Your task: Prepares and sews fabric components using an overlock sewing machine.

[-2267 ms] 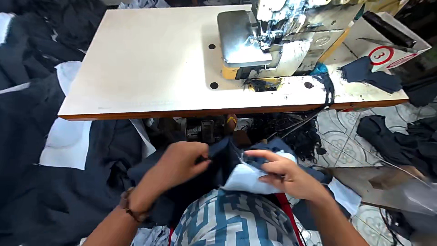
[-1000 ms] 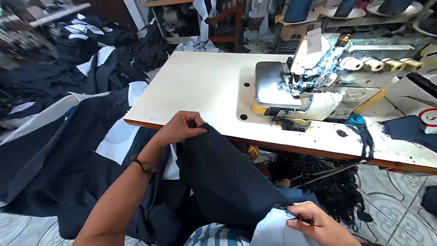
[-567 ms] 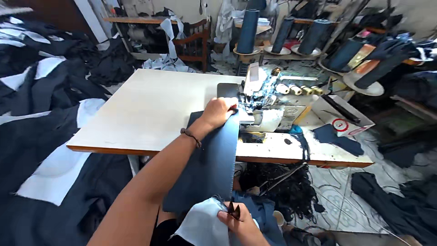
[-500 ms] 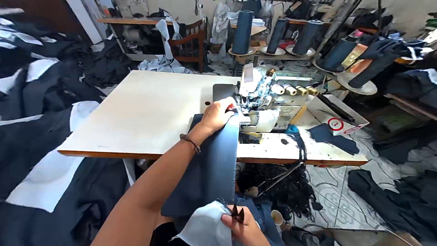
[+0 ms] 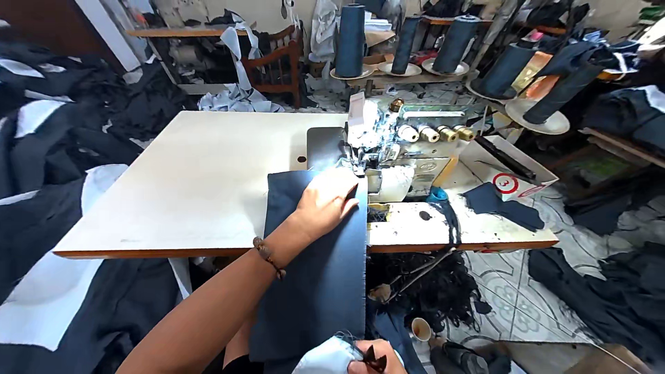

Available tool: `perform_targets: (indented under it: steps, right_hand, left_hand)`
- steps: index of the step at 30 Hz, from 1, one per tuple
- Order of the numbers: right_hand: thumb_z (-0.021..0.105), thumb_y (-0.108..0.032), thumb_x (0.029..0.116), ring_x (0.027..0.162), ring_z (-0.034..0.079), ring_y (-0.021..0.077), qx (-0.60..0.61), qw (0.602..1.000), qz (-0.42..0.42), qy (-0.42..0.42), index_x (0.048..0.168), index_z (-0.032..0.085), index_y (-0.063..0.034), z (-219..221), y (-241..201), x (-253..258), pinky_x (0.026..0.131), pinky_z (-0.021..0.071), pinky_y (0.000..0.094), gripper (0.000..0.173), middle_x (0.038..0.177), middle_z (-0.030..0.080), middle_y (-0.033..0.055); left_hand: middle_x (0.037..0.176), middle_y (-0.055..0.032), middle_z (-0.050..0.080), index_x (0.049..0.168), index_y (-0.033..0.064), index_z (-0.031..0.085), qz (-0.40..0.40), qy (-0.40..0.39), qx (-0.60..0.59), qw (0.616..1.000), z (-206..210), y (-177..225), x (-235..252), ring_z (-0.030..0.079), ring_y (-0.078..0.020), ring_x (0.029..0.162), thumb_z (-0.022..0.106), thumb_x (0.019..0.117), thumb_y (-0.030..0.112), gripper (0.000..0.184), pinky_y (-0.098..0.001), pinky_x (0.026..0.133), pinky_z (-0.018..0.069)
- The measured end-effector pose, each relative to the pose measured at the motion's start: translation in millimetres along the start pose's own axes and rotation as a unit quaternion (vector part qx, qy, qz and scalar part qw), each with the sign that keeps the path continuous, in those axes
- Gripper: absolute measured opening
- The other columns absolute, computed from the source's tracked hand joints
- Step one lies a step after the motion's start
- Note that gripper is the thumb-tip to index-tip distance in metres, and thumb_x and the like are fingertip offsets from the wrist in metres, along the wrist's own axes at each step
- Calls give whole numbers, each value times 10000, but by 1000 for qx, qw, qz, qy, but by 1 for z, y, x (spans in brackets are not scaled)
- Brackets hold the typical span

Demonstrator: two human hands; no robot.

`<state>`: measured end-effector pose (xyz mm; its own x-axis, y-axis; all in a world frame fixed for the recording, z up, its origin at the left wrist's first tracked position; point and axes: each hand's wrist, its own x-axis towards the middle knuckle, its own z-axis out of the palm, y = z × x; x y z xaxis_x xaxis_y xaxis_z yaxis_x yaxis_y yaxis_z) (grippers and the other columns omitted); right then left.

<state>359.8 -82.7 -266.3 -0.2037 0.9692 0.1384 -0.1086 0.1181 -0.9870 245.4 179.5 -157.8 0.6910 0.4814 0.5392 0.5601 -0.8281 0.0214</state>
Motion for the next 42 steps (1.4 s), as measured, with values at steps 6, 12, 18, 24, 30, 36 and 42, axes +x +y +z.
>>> perform_targets:
  steps: [6,12,18,24,30,36,42]
  right_hand:
    - [652,-149,961,599,533,-96,11,1000,7,26,821,677,-79,-15,-1,22,559,448,125,159,666,598,-138]
    - [644,-268,957,483,477,-76,47,996,1,73,798,644,-214,-39,-1,69,451,411,129,169,602,554,-166]
    - [603,-97,922,479,500,-10,136,980,39,142,821,612,-137,-49,-18,127,450,423,172,109,611,581,-81]
    - [583,-60,970,552,580,35,122,975,36,181,843,619,-78,-61,-39,176,513,495,211,133,659,619,-32]
    - [592,-49,994,542,564,38,88,974,11,210,836,622,-52,-68,-44,207,502,477,202,161,655,602,-14]
    - [602,-76,995,511,536,43,66,974,-27,217,830,623,-32,-69,-41,215,478,455,209,171,629,587,-7]
    - [590,-180,971,517,500,16,59,992,72,91,912,592,-96,-60,-16,116,495,446,216,102,642,555,-73]
  left_hand:
    - [1335,-178,655,1278,-7,664,-23,-33,-22,999,-2,-7,11,600,-337,1289,532,1054,285,391,-477,1128,429]
    - [1249,-127,713,1227,43,727,-3,5,5,1000,-10,5,-4,676,-302,1171,577,1010,167,291,-456,1007,533]
    - [1381,-157,630,1361,25,625,-68,-127,-94,985,-14,-26,28,581,-324,1302,468,1082,239,385,-507,1104,435]
    - [1361,-202,602,1382,29,582,-121,-215,-84,965,-4,-57,77,563,-369,1308,366,1121,325,449,-608,1095,410]
    - [1602,-139,428,1523,105,484,-143,-232,-52,961,12,-78,94,376,-378,1488,308,1125,333,492,-626,1186,277]
    - [1338,-195,655,1317,9,661,-178,-37,-103,978,14,-75,78,612,-342,1281,506,1073,230,364,-545,1118,434]
    - [1302,-195,660,1200,-13,695,-103,149,-162,970,-8,-15,-74,608,-291,1270,528,1017,153,298,-460,1088,487]
